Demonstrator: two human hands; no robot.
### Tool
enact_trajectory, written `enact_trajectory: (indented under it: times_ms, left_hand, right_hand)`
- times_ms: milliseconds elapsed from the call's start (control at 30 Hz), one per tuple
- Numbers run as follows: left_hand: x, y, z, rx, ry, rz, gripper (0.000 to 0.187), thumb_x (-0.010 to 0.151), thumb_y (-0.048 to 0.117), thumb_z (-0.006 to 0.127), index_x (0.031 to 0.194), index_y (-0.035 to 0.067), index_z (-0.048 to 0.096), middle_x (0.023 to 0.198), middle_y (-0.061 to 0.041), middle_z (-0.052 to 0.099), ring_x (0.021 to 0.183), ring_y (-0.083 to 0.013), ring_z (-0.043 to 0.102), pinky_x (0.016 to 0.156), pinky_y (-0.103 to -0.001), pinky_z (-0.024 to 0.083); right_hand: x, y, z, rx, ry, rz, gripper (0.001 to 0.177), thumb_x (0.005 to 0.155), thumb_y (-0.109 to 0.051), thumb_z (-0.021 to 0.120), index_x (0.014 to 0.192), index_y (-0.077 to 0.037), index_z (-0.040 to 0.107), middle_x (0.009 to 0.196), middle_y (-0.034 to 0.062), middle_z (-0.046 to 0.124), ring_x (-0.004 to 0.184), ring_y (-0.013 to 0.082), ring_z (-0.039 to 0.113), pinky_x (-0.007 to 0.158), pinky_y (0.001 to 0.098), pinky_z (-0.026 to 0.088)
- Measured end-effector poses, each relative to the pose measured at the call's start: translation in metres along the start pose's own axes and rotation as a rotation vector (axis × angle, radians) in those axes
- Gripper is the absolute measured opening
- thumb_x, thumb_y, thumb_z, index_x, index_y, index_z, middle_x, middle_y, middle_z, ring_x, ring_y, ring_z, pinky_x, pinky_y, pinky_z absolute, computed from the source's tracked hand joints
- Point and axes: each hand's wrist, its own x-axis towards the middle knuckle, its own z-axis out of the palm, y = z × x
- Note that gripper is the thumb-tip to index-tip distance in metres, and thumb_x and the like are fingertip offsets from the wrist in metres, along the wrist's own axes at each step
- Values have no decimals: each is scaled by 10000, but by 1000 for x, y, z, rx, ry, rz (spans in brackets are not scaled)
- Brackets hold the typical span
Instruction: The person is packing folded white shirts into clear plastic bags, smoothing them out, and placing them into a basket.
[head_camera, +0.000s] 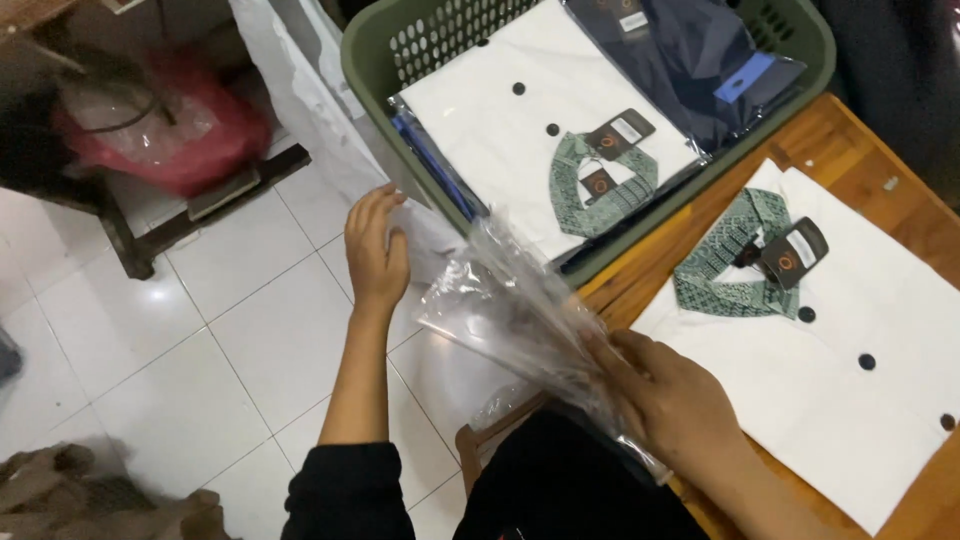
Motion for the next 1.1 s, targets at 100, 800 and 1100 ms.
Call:
enact_trajectory:
  times_ms: [100, 800, 1100]
  left_hand:
    - [12, -47, 1, 163, -338, 255, 633, 701, -84, 396, 1284, 30, 613, 1436, -177, 580, 1418, -427, 444, 1186, -565, 338]
    - [26, -38, -14, 105, 57, -248, 405, 962, 93, 353, 1364, 123, 311, 1371, -76, 381, 1048, -268, 645, 931, -386, 539]
    - [69, -23, -35, 345, -398, -231, 457, 1003, -46, 486, 1419, 94, 611, 1460, -157, 580, 1331, -368, 565, 1114, -467, 493]
  right_hand:
    - [57, -12, 3, 114, 62, -32, 569, 993, -328, 556, 1534, -191, 450, 1351, 186, 613, 1028, 369, 694, 552, 476, 598]
    - [345, -139, 91, -507, -23, -120, 330, 938, -358, 625, 970, -71, 785, 956, 127, 632, 781, 258, 552, 574, 377, 337]
    - [366, -96, 200, -378, 112, -77, 70, 760, -65, 733, 723, -123, 745, 616, 49, 621, 715, 264, 634, 609, 381, 411]
